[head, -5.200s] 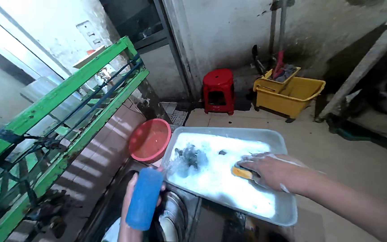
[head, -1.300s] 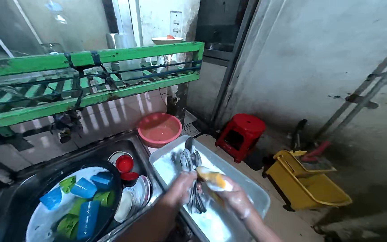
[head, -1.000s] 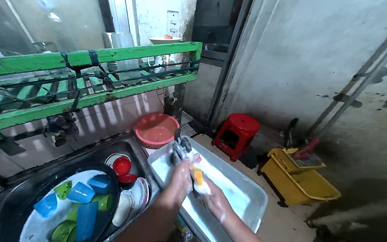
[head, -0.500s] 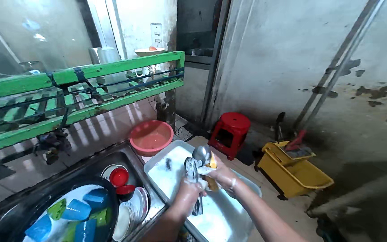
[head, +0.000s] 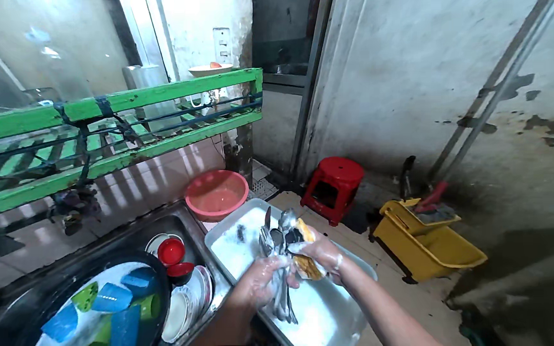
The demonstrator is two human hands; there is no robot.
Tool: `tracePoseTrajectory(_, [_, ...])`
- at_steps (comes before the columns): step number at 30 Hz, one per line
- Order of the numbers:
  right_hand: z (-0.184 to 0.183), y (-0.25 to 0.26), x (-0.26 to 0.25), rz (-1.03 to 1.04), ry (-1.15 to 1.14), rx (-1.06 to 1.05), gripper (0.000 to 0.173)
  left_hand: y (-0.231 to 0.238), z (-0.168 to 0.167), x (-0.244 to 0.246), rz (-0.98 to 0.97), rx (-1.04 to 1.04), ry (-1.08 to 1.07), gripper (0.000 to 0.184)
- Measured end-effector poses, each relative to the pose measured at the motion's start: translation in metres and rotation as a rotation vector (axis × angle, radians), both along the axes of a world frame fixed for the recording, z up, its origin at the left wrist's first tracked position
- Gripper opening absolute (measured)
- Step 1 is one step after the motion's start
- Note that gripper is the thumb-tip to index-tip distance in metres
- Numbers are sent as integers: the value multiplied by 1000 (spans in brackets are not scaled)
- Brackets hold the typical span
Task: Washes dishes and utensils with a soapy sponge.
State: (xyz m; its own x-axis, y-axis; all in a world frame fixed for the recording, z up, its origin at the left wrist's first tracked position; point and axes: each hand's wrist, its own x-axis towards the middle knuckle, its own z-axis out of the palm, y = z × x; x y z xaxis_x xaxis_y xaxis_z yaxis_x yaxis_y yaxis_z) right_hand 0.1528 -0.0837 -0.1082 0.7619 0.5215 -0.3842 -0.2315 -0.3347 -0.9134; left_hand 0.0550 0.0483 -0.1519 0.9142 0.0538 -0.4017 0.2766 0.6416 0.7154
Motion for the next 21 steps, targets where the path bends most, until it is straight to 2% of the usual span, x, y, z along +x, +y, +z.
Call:
tracePoseTrajectory(4, [-2, -7, 9, 118, -47, 52, 57, 0, -5, 7, 58, 4, 51, 7])
tracePoseTrajectory(5, [-3, -10, 13, 89, -65, 45, 55, -1, -5, 7, 107, -8, 75, 5])
tracePoseTrajectory(7, [-4, -18, 18, -98, -69, 54, 52, 1, -6, 8, 192, -31, 98, 6])
tracePoseTrajectory(9, [0, -24, 16, -268, -11, 171, 47, 2, -8, 9, 238, 22, 95, 8])
tracePoseTrajectory(11, [5, -24, 6, -200, 59, 289, 44, -2, -6, 9, 235, 134, 96, 10])
tracePoseTrajectory(13, [6, -12, -1, -108, 59, 225, 44, -9, -4, 8, 218, 248, 94, 8])
tracePoseTrajectory(15, [0, 0, -2, -171, 18, 167, 40, -12, -3, 7, 276, 271, 104, 12])
tracePoseTrajectory(18, [-17, 11, -5, -327, 2, 231, 39, -8, -4, 8, 392, 241, 104, 20])
tracePoseTrajectory(21, [-24, 19, -12, -357, -49, 188, 42, -5, -5, 6, 269, 180, 160, 16])
